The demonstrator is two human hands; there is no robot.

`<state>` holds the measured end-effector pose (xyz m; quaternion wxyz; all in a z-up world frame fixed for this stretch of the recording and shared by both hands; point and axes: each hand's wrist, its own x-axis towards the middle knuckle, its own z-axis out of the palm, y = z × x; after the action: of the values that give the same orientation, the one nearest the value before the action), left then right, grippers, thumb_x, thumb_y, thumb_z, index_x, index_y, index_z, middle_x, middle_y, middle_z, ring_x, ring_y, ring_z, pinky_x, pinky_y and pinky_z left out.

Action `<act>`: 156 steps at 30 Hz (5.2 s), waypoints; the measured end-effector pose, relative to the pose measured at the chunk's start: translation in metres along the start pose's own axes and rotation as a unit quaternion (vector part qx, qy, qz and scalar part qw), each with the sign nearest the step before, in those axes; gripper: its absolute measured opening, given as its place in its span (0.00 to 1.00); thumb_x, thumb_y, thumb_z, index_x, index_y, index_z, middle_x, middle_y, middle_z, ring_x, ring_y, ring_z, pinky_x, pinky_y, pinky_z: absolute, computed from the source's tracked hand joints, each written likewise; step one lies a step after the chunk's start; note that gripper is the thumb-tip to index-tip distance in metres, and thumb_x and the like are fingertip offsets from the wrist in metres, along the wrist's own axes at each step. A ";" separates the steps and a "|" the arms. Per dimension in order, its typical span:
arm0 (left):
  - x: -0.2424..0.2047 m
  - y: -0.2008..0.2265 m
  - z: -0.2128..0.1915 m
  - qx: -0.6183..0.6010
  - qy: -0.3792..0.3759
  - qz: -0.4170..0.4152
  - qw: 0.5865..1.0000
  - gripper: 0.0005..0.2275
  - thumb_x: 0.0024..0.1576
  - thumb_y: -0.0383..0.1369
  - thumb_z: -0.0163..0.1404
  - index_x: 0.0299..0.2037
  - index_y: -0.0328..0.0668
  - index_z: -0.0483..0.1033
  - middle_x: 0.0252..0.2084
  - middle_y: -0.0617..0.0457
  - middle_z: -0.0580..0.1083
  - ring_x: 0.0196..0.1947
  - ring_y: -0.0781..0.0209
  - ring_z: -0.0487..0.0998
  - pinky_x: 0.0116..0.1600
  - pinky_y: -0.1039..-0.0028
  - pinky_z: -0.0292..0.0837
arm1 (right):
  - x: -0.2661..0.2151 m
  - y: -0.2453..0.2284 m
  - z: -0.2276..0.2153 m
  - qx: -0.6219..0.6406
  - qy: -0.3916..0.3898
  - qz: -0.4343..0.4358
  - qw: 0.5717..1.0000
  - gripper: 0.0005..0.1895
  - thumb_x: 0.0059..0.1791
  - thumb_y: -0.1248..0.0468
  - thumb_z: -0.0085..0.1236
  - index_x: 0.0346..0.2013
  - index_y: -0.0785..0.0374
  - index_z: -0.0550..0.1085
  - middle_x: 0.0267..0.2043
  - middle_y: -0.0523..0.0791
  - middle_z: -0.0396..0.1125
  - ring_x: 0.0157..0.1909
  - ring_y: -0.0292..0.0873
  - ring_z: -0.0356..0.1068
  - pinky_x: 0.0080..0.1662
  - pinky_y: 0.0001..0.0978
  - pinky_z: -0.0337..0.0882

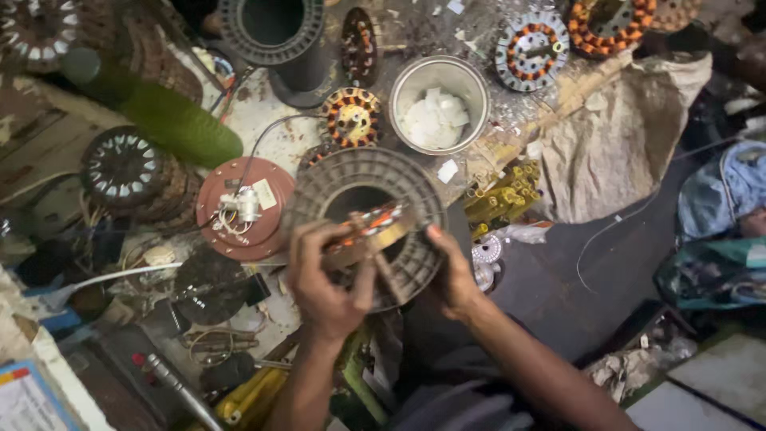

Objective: The person inserts small white insulating pieces into the slots of a motor stator core, one at a time, using both hands. The stator is held in place on a workbench while the person carefully places each piece into the copper-wound slots.

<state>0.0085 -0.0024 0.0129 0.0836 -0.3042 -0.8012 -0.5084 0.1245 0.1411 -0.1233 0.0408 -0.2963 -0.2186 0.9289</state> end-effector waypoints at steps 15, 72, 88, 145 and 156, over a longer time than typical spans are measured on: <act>-0.005 -0.009 -0.005 -0.012 -0.001 0.007 1.000 0.16 0.52 0.35 0.59 0.46 0.34 0.72 0.46 0.43 0.72 0.48 0.46 0.76 0.56 0.61 0.72 | 0.070 -0.036 -0.095 -0.747 0.172 -0.295 0.571 0.35 0.46 0.62 0.61 0.68 0.61 0.66 0.60 0.63 0.63 0.62 0.63 0.63 0.61 0.49 0.65; -0.032 0.064 0.015 -0.166 -0.310 0.011 0.936 0.07 0.60 0.27 0.57 0.47 0.35 0.81 0.42 0.46 0.81 0.41 0.55 0.86 0.44 0.71 0.81 | -0.147 -0.079 0.019 -0.406 0.016 -0.210 0.889 0.05 0.47 0.73 0.66 0.36 0.72 0.82 0.37 0.52 0.77 0.37 0.41 0.77 0.41 0.30 0.78; -0.028 0.073 0.006 -0.194 -0.284 0.016 0.939 0.08 0.58 0.26 0.61 0.47 0.36 0.83 0.42 0.47 0.81 0.39 0.59 0.86 0.42 0.75 0.82 | -0.168 -0.081 0.067 -0.552 0.013 -0.492 0.673 0.12 0.45 0.80 0.65 0.42 0.73 0.76 0.39 0.52 0.75 0.39 0.43 0.79 0.41 0.29 0.78; 0.026 0.003 -0.021 0.001 -0.144 0.073 0.987 0.14 0.53 0.20 0.57 0.48 0.42 0.79 0.52 0.54 0.80 0.53 0.54 0.82 0.61 0.66 0.76 | -0.055 -0.083 0.112 -0.624 -0.128 -0.597 0.488 0.10 0.42 0.78 0.66 0.38 0.75 0.77 0.37 0.55 0.74 0.42 0.56 0.79 0.48 0.42 0.80; 0.020 -0.005 -0.017 0.008 -0.144 0.072 0.987 0.12 0.54 0.21 0.57 0.46 0.44 0.80 0.51 0.57 0.80 0.50 0.57 0.83 0.59 0.68 0.76 | -0.055 -0.074 0.105 -0.600 -0.140 -0.592 0.520 0.13 0.43 0.76 0.69 0.39 0.77 0.74 0.38 0.56 0.74 0.42 0.56 0.78 0.48 0.43 0.81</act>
<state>-0.0137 -0.0108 0.0261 0.0062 -0.4301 -0.7851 -0.4456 0.1058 0.1564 0.0146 0.3628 0.0814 -0.8518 0.3690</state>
